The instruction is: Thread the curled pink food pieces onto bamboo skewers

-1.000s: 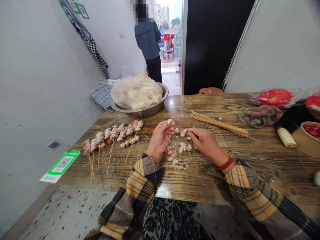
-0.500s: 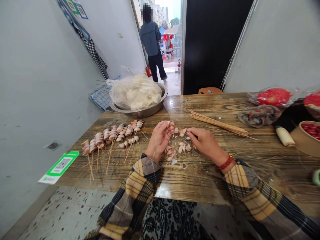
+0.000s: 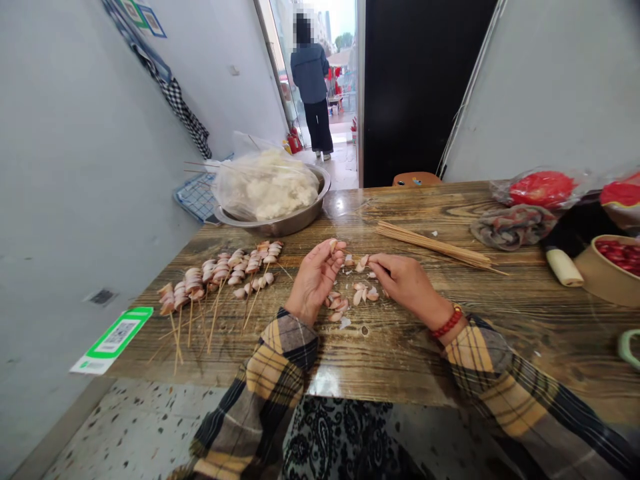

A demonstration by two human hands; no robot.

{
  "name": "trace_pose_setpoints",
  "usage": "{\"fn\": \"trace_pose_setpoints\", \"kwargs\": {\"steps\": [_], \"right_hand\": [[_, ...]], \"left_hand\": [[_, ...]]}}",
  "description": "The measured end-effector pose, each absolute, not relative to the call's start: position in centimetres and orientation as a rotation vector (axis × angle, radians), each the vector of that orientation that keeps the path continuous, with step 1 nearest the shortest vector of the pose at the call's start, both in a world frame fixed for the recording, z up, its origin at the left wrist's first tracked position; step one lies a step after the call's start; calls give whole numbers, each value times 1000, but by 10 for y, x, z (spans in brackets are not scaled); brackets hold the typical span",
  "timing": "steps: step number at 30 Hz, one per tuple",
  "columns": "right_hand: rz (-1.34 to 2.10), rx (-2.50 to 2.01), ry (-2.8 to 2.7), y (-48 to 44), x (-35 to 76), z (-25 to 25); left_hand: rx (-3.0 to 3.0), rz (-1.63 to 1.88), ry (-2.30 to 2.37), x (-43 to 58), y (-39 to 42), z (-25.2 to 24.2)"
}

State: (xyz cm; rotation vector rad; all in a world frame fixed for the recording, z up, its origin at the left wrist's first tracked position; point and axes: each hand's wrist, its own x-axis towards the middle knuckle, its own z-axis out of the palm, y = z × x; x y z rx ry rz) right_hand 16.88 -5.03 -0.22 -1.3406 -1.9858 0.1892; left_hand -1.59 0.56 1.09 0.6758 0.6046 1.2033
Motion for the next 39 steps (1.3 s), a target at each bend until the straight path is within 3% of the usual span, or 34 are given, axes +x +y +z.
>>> {"fn": "trace_pose_setpoints", "kwargs": {"steps": [20,39], "right_hand": [[185,-1411,-1977,-52,168,1],[101,-1498,-1985,-57,160,5]], "left_hand": [[747,1219,628,-14,4,12],[1133,1450,857,-9,4,10]]}}
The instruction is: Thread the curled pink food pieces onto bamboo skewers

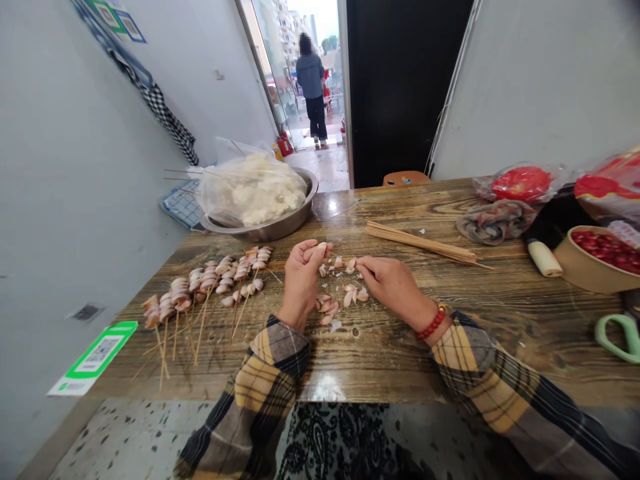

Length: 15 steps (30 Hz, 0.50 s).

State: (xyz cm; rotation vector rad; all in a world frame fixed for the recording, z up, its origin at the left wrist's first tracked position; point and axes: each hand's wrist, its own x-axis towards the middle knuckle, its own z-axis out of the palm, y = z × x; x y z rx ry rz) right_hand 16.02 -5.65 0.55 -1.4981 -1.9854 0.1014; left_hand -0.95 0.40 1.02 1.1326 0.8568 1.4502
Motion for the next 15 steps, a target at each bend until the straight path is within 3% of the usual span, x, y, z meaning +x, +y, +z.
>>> {"fn": "trace_pose_setpoints", "kwargs": {"steps": [15], "right_hand": [[170,-1433,-1919,-53,155,-4]], "left_hand": [[1220,1484,881,-9,1,14]]}}
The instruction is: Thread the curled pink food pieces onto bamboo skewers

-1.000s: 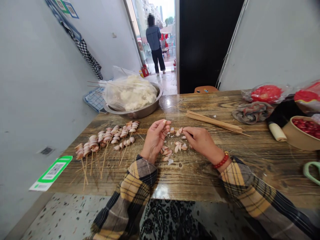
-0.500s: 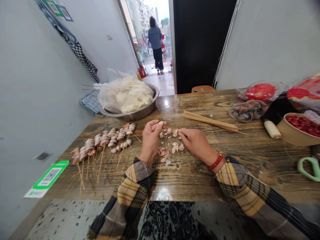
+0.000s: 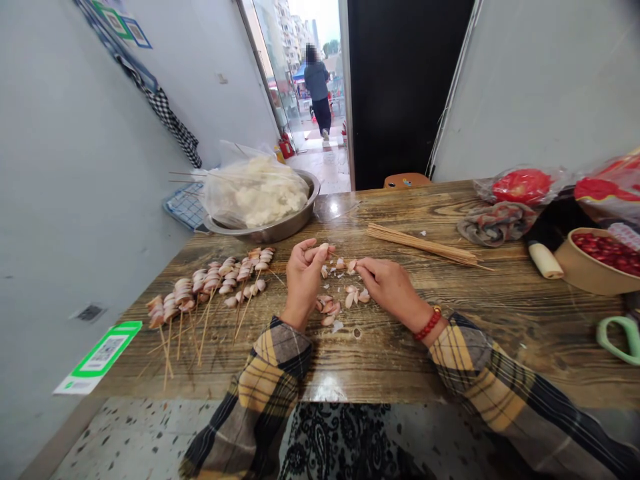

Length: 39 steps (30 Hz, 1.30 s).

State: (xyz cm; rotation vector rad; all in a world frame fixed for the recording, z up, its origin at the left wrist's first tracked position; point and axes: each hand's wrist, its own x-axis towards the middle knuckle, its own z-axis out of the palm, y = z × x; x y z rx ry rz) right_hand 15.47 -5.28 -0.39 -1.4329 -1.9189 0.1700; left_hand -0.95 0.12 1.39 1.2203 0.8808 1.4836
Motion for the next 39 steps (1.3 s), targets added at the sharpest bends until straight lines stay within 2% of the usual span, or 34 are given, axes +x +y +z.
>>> {"fn": "trace_pose_setpoints", "kwargs": {"steps": [8,39], "right_hand": [[204,-1340,-1886,-51,156,-7],[139,-1312,-1890,-57,153,-5]], "left_hand": [[1117,1273,830,-12,1,12],[1458,1209,879,-9,-3,4]]}}
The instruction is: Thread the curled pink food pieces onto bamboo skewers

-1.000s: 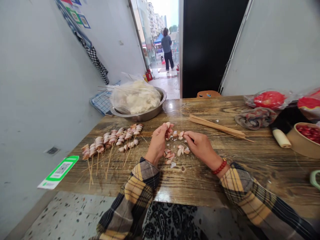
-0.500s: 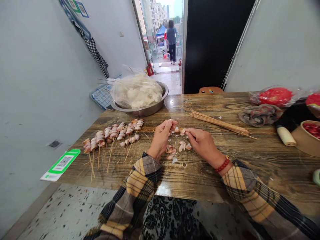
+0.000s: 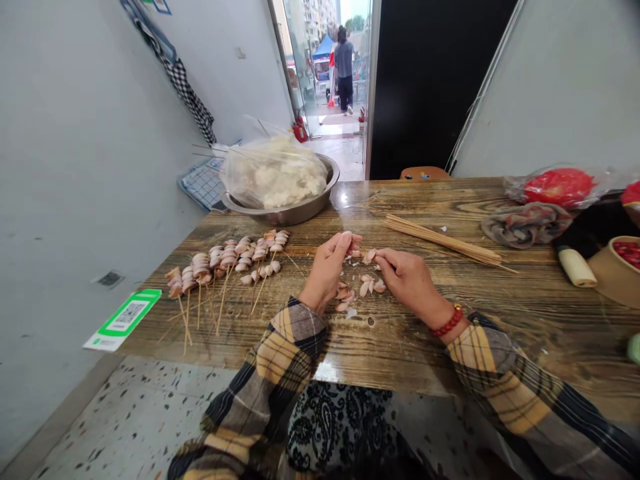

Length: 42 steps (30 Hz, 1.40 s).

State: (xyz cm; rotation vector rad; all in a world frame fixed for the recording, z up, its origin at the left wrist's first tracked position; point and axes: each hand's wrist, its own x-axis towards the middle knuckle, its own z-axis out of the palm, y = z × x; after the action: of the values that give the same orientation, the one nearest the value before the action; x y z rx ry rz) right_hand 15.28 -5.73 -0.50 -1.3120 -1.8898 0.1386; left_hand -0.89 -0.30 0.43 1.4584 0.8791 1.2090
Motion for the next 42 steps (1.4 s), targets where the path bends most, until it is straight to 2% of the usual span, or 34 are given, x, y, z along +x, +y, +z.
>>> {"fn": "trace_pose_setpoints", "kwargs": {"steps": [5,13,25,42], "right_hand": [[162,-1282,-1847,-55,148,-1],[364,-1259,-1704,-53,149,6],[342,-1192,-1761,-54,149,3],[296,-1208,-1799,-54,160,7]], "left_hand": [[1534,1105,837,3,-13,5],[1300,1042,706,4,-11,2],[1283,1144,819,3,-9,2],[1336,1188,744,4,-9,8]]}}
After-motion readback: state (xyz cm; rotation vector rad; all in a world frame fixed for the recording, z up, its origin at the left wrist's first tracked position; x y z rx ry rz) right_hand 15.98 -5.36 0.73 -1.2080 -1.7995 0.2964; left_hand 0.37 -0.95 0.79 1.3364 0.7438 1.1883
